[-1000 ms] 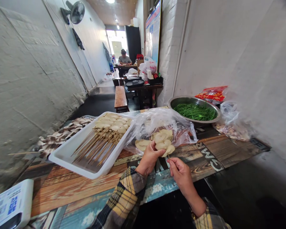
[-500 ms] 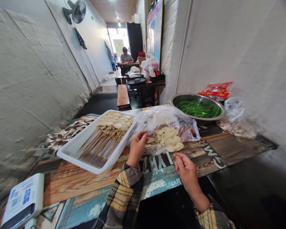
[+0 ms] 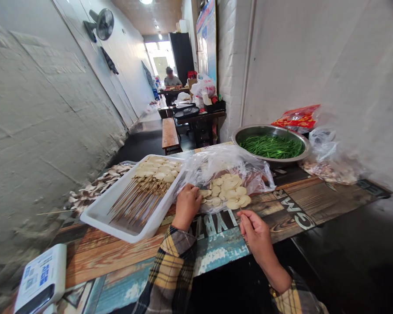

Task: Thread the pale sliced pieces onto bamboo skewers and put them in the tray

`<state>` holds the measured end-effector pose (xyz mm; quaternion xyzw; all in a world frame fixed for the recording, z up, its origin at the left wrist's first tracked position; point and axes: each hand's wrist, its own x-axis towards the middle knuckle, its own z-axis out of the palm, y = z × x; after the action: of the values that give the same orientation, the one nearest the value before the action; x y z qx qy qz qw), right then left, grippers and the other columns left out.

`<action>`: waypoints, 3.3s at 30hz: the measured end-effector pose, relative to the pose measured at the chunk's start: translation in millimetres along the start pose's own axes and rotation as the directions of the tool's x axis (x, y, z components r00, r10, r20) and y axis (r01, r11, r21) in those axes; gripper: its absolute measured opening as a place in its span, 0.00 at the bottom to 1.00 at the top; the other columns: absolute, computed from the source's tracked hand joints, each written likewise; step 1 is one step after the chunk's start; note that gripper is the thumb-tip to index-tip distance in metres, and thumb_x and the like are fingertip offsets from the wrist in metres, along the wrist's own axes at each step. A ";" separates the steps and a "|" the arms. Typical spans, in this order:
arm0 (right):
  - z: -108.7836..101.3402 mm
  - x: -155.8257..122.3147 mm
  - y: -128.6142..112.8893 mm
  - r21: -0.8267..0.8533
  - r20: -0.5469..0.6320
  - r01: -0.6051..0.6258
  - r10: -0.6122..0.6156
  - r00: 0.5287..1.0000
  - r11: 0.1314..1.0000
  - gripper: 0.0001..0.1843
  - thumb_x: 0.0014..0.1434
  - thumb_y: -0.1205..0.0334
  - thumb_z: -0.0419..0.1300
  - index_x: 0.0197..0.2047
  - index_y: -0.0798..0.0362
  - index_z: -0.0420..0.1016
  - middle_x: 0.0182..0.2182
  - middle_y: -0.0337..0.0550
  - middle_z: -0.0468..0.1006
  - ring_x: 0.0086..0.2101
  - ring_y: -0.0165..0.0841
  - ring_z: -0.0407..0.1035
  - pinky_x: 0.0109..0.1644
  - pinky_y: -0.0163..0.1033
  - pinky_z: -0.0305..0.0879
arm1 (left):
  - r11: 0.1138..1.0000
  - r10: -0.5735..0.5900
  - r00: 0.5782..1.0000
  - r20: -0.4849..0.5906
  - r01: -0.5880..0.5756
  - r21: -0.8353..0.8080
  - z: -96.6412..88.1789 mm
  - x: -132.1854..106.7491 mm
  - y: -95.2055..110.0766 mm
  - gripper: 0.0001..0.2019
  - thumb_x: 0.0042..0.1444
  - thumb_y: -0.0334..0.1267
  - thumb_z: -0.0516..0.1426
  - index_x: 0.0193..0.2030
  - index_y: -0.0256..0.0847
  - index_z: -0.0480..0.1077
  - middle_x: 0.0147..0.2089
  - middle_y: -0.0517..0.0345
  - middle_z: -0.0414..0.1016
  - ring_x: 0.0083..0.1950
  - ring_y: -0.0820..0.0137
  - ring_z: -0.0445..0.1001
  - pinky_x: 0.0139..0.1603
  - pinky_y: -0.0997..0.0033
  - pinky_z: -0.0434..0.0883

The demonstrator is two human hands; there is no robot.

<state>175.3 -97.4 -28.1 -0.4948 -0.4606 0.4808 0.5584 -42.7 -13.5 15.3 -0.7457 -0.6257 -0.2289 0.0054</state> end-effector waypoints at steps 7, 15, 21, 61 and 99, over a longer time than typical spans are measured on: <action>-0.9 0.2 0.7 -0.014 0.018 -0.015 0.015 1.000 1.000 0.19 0.61 0.47 0.55 0.41 0.56 0.73 0.16 0.30 0.61 0.16 0.26 0.53 0.19 0.31 0.48 | 0.998 0.026 0.999 0.036 -0.024 -0.052 2.9 2.0 -4.7 0.13 0.53 0.37 0.60 0.46 0.39 0.75 0.46 0.48 0.71 0.47 0.60 0.70 0.48 0.62 0.67; -1.4 1.1 1.7 -0.014 0.031 0.010 -0.010 0.999 1.000 0.19 0.62 0.47 0.55 0.41 0.57 0.72 0.16 0.30 0.61 0.16 0.25 0.53 0.19 0.31 0.48 | 0.988 0.085 0.996 0.005 -0.084 -0.132 2.7 5.1 -4.6 0.06 0.53 0.33 0.58 0.36 0.41 0.77 0.44 0.51 0.73 0.45 0.63 0.71 0.48 0.63 0.67; -1.7 1.4 3.3 -0.035 0.033 0.033 -0.032 0.999 0.999 0.18 0.64 0.50 0.54 0.42 0.57 0.72 0.16 0.31 0.62 0.17 0.25 0.54 0.19 0.31 0.48 | 0.924 -0.004 0.994 -0.109 -0.038 -0.380 2.7 10.2 0.4 0.08 0.56 0.33 0.54 0.30 0.41 0.74 0.38 0.52 0.76 0.44 0.63 0.72 0.48 0.63 0.66; -10.5 -3.6 3.2 -0.289 0.360 0.143 -0.031 0.932 0.947 0.18 0.63 0.52 0.54 0.40 0.58 0.78 0.14 0.32 0.62 0.16 0.27 0.57 0.22 0.32 0.54 | -0.060 -0.391 0.899 0.196 0.188 -0.980 -1.4 6.5 3.6 0.15 0.41 0.39 0.67 0.37 0.35 0.77 0.27 0.60 0.74 0.24 0.79 0.64 0.23 0.80 0.57; -2.3 -2.8 -3.4 -0.400 0.326 0.291 -0.162 0.931 0.869 0.18 0.63 0.55 0.52 0.37 0.57 0.79 0.14 0.36 0.68 0.16 0.29 0.62 0.21 0.31 0.58 | -0.115 -0.328 0.900 0.287 0.263 -0.958 -2.1 4.8 11.6 0.13 0.36 0.37 0.69 0.31 0.37 0.77 0.25 0.62 0.70 0.23 0.81 0.59 0.23 0.79 0.55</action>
<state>177.5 -100.6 -25.1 -0.4765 -0.6877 0.3597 0.4131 -32.0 -12.2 22.0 -0.3551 -0.4186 -0.6163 -0.5646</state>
